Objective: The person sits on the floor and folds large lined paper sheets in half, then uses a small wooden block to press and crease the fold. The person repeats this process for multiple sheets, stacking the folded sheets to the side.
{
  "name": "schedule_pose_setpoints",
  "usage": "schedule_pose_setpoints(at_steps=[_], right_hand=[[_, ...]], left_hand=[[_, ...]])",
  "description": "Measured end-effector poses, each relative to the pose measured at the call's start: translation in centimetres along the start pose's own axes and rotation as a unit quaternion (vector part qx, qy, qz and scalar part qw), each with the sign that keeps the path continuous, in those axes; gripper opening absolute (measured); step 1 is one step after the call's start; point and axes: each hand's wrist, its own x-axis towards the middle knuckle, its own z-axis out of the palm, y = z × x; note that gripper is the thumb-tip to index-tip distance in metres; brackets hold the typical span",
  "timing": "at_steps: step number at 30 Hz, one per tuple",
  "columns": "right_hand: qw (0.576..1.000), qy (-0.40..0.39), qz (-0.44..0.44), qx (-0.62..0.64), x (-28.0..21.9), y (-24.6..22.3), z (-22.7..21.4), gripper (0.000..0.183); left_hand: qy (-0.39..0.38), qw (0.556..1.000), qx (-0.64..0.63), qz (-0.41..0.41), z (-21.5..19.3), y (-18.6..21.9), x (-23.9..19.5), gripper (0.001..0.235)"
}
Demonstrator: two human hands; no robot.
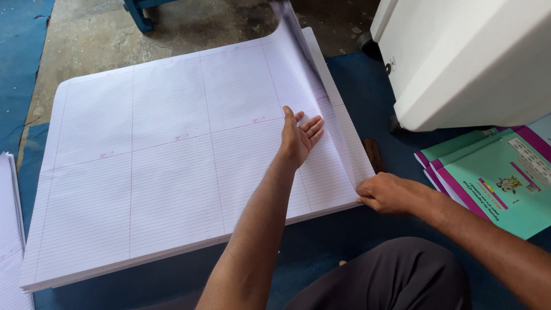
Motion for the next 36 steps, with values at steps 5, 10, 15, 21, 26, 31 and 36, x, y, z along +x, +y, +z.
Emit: schedule_pose_setpoints(at_steps=[5,10,15,21,26,31,36], right_hand=[[0.999,-0.014,0.015,0.031,-0.1,-0.1,-0.3,0.033],[0.999,-0.032,0.028,0.016,-0.2,-0.7,-0.5,0.036],[0.998,-0.034,0.046,0.026,-0.4,-0.9,-0.7,0.036],[0.999,0.006,-0.008,0.04,-0.3,-0.6,-0.5,0.033],[1.0,-0.006,0.007,0.03,-0.1,-0.3,-0.1,0.035],[1.0,-0.01,0.009,0.024,0.1,-0.2,0.2,0.034],[1.0,-0.012,0.015,0.014,0.3,-0.1,0.5,0.034]], left_hand=[[0.008,1.0,0.002,0.002,0.1,0.0,0.3,0.084],[0.015,0.999,0.008,0.029,-0.2,-0.5,1.4,0.082],[0.035,0.995,0.053,0.08,-0.1,-1.5,2.9,0.078],[0.033,0.991,0.083,0.1,-0.1,-1.6,3.1,0.081],[0.064,0.986,0.13,0.078,0.0,-1.5,2.8,0.094],[0.061,0.987,0.126,0.08,0.1,-1.4,2.7,0.091],[0.058,0.989,0.117,0.075,0.1,-1.3,2.7,0.085]])
